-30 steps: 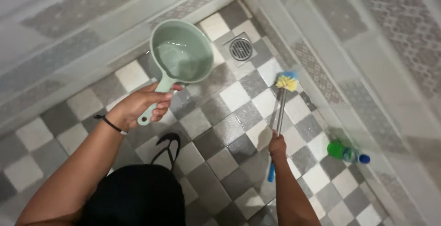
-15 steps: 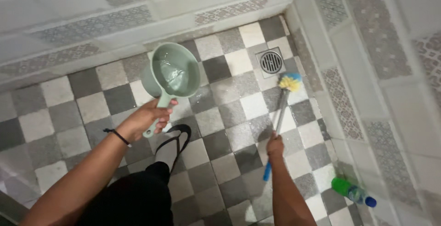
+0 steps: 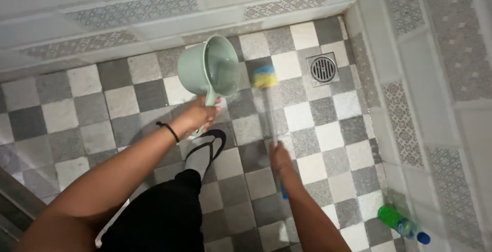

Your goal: The person scrubs the bathroom floor tiles with a sponge brush, handles a cleaning liquid bottle, scoops water from a bucket using a water dipper, and scrubs the floor tiles with the sponge brush while holding the dipper.

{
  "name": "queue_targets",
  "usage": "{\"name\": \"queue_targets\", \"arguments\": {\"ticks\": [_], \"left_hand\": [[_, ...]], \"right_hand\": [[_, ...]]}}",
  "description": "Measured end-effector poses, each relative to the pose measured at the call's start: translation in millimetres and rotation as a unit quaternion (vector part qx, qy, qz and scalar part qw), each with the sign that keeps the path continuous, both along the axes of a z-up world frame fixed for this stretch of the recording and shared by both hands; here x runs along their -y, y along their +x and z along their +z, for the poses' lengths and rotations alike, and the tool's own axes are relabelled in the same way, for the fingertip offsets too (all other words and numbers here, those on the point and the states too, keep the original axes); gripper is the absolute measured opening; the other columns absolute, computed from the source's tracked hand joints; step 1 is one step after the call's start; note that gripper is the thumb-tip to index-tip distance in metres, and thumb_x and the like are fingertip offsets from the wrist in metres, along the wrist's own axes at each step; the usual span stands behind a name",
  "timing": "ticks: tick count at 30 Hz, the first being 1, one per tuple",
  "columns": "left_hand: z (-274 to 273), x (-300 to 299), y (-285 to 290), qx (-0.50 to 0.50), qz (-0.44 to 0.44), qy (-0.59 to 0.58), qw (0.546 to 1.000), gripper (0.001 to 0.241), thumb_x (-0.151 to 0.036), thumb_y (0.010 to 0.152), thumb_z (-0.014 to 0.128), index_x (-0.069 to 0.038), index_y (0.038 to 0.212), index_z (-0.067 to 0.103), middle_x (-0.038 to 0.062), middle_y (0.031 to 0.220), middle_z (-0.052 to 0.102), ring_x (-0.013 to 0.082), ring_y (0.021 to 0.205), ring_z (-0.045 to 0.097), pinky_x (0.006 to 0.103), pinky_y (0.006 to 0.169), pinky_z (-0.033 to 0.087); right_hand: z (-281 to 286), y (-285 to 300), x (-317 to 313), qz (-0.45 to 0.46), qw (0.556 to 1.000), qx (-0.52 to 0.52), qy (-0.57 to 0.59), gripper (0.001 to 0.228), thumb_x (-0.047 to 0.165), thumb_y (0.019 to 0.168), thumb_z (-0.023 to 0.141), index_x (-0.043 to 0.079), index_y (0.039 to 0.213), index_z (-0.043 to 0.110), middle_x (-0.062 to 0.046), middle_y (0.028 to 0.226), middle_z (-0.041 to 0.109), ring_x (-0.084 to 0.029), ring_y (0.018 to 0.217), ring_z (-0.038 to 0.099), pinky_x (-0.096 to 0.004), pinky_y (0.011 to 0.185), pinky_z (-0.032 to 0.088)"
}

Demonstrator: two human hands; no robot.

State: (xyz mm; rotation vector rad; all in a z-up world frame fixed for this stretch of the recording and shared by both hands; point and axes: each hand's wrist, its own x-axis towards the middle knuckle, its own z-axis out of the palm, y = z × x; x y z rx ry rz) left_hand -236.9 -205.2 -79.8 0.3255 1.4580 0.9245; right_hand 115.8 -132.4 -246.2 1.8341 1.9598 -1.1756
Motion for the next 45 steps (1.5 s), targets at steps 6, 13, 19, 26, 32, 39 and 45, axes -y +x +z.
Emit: {"name": "queue_targets", "arguments": {"ticks": [6, 13, 19, 26, 32, 39, 45], "left_hand": [[23.9, -3.8, -0.1, 0.013, -0.005, -0.011, 1.0, 0.043, -0.016, 0.093, 0.063, -0.008, 0.134, 0.051, -0.001, 0.065, 0.045, 0.0117, 0.048, 0.043, 0.0296, 0.041, 0.037], [72.3, 12.7, -11.6, 0.1, 0.025, 0.005, 0.995, 0.036, -0.018, 0.098, 0.059, -0.006, 0.131, 0.051, -0.003, 0.07, 0.043, 0.0089, 0.054, 0.043, 0.0259, 0.043, 0.036], [84.4, 26.7, -5.5, 0.1, 0.025, 0.014, 0.995, 0.038, -0.021, 0.097, 0.058, -0.009, 0.133, 0.053, -0.004, 0.07, 0.043, 0.0076, 0.052, 0.043, 0.0256, 0.041, 0.038], [91.8, 53.8, -10.6, 0.126, 0.049, 0.001, 0.991, 0.04, -0.02, 0.095, 0.059, -0.011, 0.134, 0.053, -0.004, 0.069, 0.041, 0.0074, 0.05, 0.043, 0.0252, 0.04, 0.036], [89.2, 48.1, -13.9, 0.096, 0.034, -0.005, 0.995, 0.041, -0.018, 0.095, 0.06, -0.011, 0.135, 0.053, -0.003, 0.07, 0.041, 0.0079, 0.052, 0.042, 0.0261, 0.041, 0.036], [62.2, 27.2, -5.0, 0.011, -0.021, -0.028, 0.999, 0.041, -0.018, 0.096, 0.058, -0.01, 0.135, 0.051, -0.001, 0.07, 0.049, 0.0117, 0.052, 0.049, 0.0279, 0.042, 0.042], [22.4, -15.6, 10.1, -0.086, -0.049, -0.018, 0.995, 0.038, -0.014, 0.097, 0.062, -0.004, 0.131, 0.05, 0.001, 0.068, 0.049, 0.013, 0.05, 0.046, 0.0298, 0.041, 0.039]], "right_hand": [[46.6, -23.6, 15.0, 0.265, 0.956, 0.101, -0.069, 0.055, 0.049, 0.1, 0.043, 0.017, 0.144, 0.047, -0.024, 0.122, 0.067, -0.044, 0.116, 0.064, -0.054, 0.101, 0.049], [-34.4, 20.3, -44.1, -0.058, 0.996, 0.007, 0.069, 0.062, 0.05, 0.109, 0.04, 0.0, 0.142, 0.055, -0.031, 0.128, 0.067, -0.048, 0.125, 0.061, -0.048, 0.108, 0.049], [-34.8, -14.1, -3.7, 0.27, 0.956, 0.088, -0.078, 0.061, 0.051, 0.101, 0.039, 0.016, 0.151, 0.043, -0.024, 0.129, 0.066, -0.041, 0.121, 0.063, -0.052, 0.105, 0.047], [-73.6, 6.3, -162.8, -0.065, 0.993, 0.026, 0.097, 0.069, 0.055, 0.104, 0.039, -0.006, 0.132, 0.056, -0.033, 0.121, 0.066, -0.047, 0.113, 0.065, -0.051, 0.096, 0.053], [-59.5, -56.0, -64.8, 0.441, 0.86, -0.023, 0.256, 0.041, 0.036, 0.109, 0.04, 0.003, 0.121, 0.062, -0.027, 0.116, 0.071, -0.043, 0.106, 0.068, -0.052, 0.095, 0.053], [41.4, 17.4, -43.3, -0.138, 0.982, 0.052, -0.119, 0.066, 0.051, 0.099, 0.049, 0.007, 0.147, 0.042, -0.028, 0.119, 0.073, -0.046, 0.105, 0.078, -0.048, 0.095, 0.059], [-22.6, 75.6, -8.9, -0.038, 0.995, -0.047, 0.078, 0.06, 0.046, 0.111, 0.04, -0.004, 0.141, 0.049, -0.035, 0.122, 0.066, -0.048, 0.117, 0.064, -0.048, 0.1, 0.053]]}}
